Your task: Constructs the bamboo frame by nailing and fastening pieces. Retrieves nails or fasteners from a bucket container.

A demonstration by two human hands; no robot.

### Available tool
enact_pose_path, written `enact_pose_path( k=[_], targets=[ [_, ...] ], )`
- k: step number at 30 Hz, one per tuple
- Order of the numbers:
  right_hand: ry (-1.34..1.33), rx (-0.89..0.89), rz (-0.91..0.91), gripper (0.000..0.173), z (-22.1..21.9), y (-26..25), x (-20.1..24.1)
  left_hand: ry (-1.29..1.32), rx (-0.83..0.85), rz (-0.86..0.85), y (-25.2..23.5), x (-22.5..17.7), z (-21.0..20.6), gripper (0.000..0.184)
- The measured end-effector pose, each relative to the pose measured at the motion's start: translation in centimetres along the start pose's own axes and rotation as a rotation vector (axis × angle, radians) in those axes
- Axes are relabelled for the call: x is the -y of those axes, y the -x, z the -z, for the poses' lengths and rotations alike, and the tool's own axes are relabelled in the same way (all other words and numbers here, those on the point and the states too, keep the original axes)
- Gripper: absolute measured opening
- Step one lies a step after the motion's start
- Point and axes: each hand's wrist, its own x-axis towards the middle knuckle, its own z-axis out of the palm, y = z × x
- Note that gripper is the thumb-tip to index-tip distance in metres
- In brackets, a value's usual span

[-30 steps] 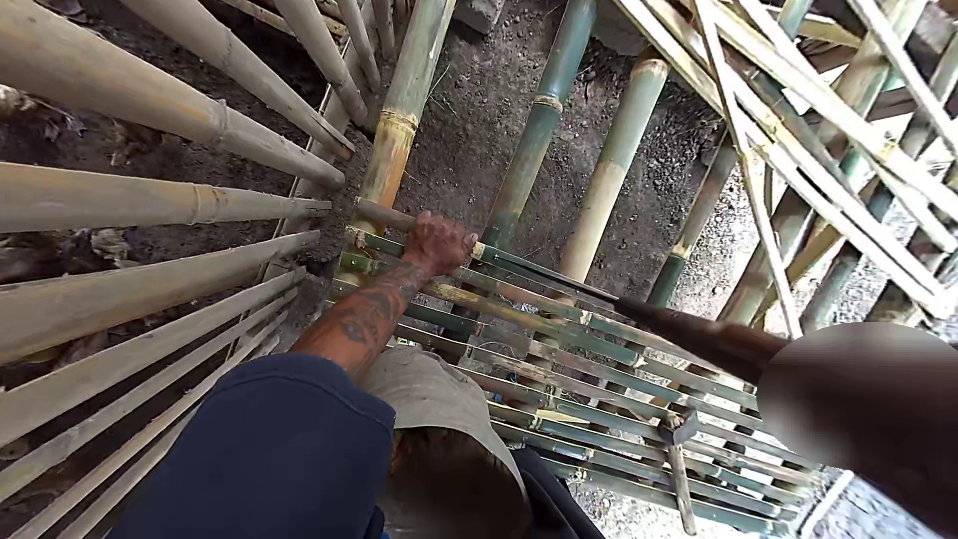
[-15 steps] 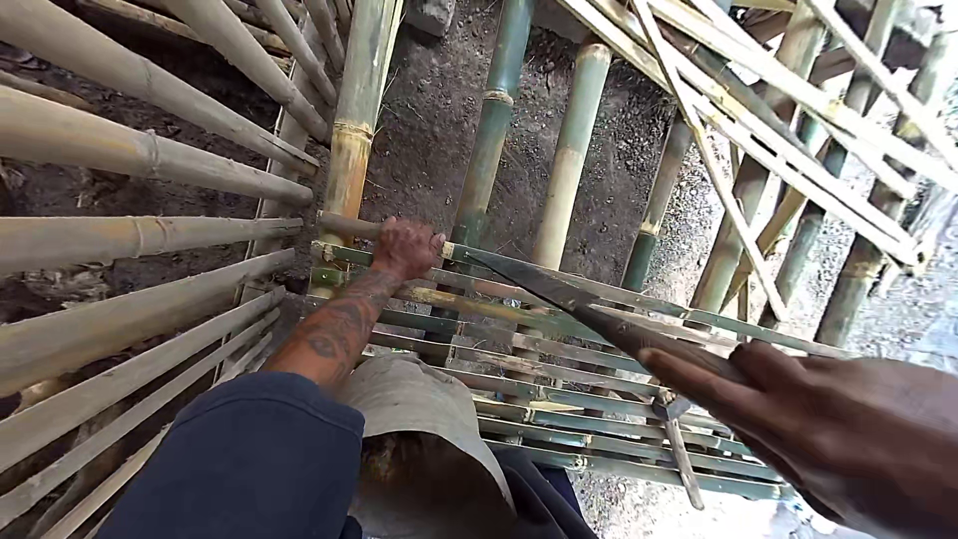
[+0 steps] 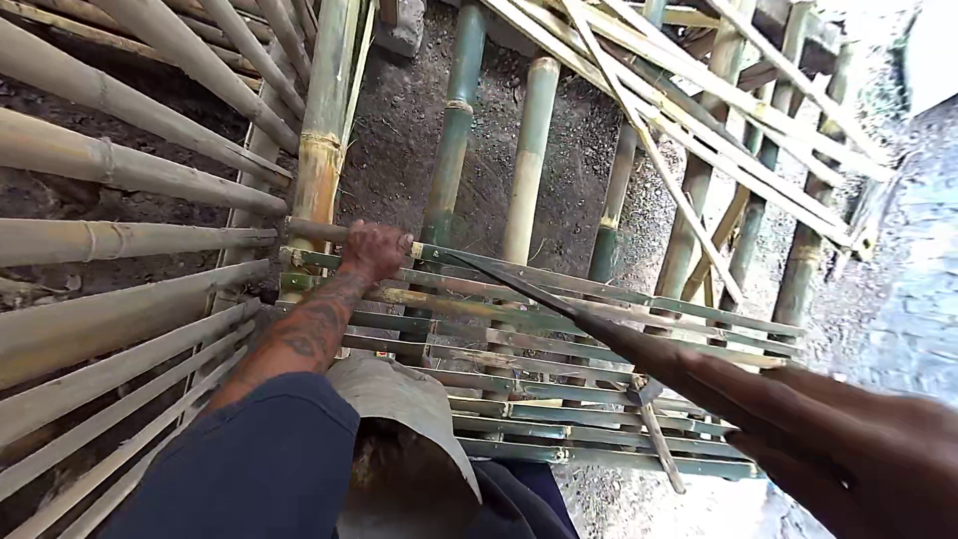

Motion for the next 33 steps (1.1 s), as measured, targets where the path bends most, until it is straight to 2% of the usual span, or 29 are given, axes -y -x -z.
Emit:
enact_pose_path(
  k=[2,6,9,12,15,18,20,22,24,25,26,27,28,30,32,33],
  targets=[
    [-0.074,-0.116,-0.047,0.053,-5.0,4.1,-2.5,0.004,-0.012,-0.006,0.1,0.0,-0.1,0.067],
    [-0.118,-0.449,-0.206,0.045,-18.9,9.4,-5.5,-0.001,-0.077,-0.029,0.2,0.1,-0.3,0.066],
    [-0.054,-0.639,-0.382,0.046,-27.7,9.9,-6.4,-0.023,0.028,-0.004,0.0,0.1,0.5,0.063],
    [-0.062,-0.743,-0.561,0.051,-34.7,8.8,-7.0,-0.074,0.163,-0.008,-0.5,-0.2,2.3,0.063],
    [-0.12,-0.7,-0.697,0.062,-40.3,7.5,-7.3,-0.055,0.19,-0.02,0.2,-1.2,5.4,0.064],
    [-0.273,-0.548,-0.748,0.077,-44.5,6.4,-7.5,0.161,0.129,0.075,3.8,-3.7,11.6,0.057],
    [-0.345,-0.406,-0.782,0.085,-45.6,5.7,-7.8,0.296,-0.124,0.048,8.4,-5.9,16.4,0.041],
    [-0.342,-0.297,-0.795,0.088,-46.0,4.8,-8.7,0.307,-0.419,-0.081,14.0,-8.1,20.6,0.033],
    [-0.332,-0.219,-0.809,0.088,-45.9,4.3,-9.3,0.318,-0.525,-0.167,19.9,-10.8,23.4,0.034],
    [-0.321,-0.191,-0.818,0.088,-45.7,4.1,-9.4,0.348,-0.532,-0.166,22.3,-12.1,23.3,0.035],
    [-0.321,-0.168,-0.826,0.088,-45.4,4.0,-9.5,0.399,-0.489,-0.107,24.5,-13.3,22.4,0.034],
    [-0.326,-0.161,-0.823,0.088,-45.1,3.9,-9.6,0.459,-0.388,0.023,26.4,-14.5,20.9,0.029],
    [-0.33,-0.169,-0.824,0.086,-44.6,3.8,-9.7,0.545,-0.23,0.221,27.6,-15.7,19.3,0.023],
    [-0.363,-0.22,-0.835,0.08,-43.7,3.9,-9.8,0.844,0.108,0.737,27.8,-17.3,16.1,0.024],
    [-0.428,-0.315,-0.838,0.074,-42.9,4.1,-9.8,1.061,0.158,1.142,26.5,-17.5,12.5,0.03],
    [-0.449,-0.355,-0.833,0.072,-42.6,4.2,-9.7,1.083,0.133,1.255,26.0,-17.0,10.8,0.032]
  ],
)
